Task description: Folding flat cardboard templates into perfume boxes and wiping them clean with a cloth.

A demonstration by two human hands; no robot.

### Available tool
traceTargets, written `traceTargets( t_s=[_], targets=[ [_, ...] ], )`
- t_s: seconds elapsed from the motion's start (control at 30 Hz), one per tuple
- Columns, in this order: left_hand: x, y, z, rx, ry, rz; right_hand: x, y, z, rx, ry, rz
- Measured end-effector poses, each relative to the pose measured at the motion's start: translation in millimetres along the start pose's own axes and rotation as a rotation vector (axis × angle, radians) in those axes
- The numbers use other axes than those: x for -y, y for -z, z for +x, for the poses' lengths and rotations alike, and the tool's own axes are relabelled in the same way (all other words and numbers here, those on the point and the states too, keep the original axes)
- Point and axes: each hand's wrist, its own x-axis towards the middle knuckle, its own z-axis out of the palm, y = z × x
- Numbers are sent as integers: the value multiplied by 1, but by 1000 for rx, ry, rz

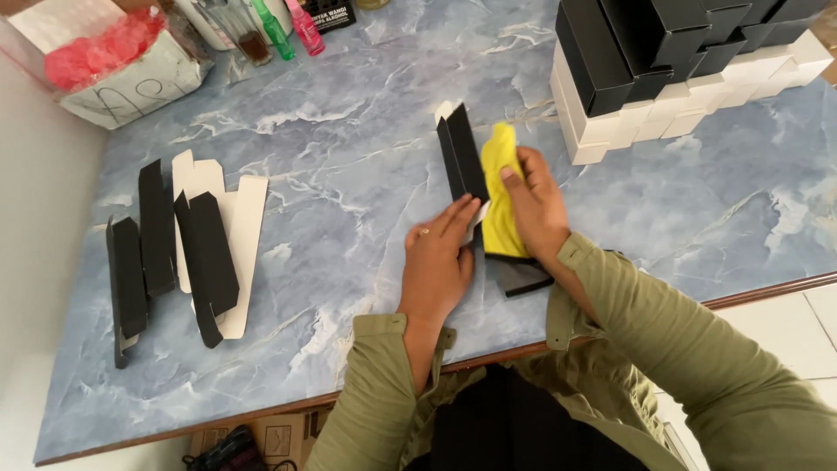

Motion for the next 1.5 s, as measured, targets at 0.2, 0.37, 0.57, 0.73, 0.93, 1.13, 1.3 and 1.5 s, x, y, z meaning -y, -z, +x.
traceTargets(
  t_s=[0.2, 0.37, 0.57, 0.73, 0.93, 1.13, 1.3, 1.5],
  targets=[
    [6, -5, -4, 82, -43, 119, 12, 20, 9, -82, 271, -315],
    [1, -7, -6, 115, -78, 161, -18, 14, 7, 213, 440, -666],
    [-4, -6, -8, 156, -89, 166, -19, 1, 8, 373, 358, -976],
    [-5, -8, -9, 191, -90, 196, -23, -15, 39, 420, 266, -1084],
    [-5, -8, -11, 207, -76, 163, -34, -36, 90, 390, 204, -1129],
    [-8, -5, -11, 226, -67, 144, -50, -53, 135, 352, 179, -1088],
    [-5, -8, -12, 196, -78, 133, -50, -58, 151, 304, 158, -1022],
    [-3, -1, -10, 151, -78, 114, -53, -50, 144, 294, 244, -975]
  ],
)
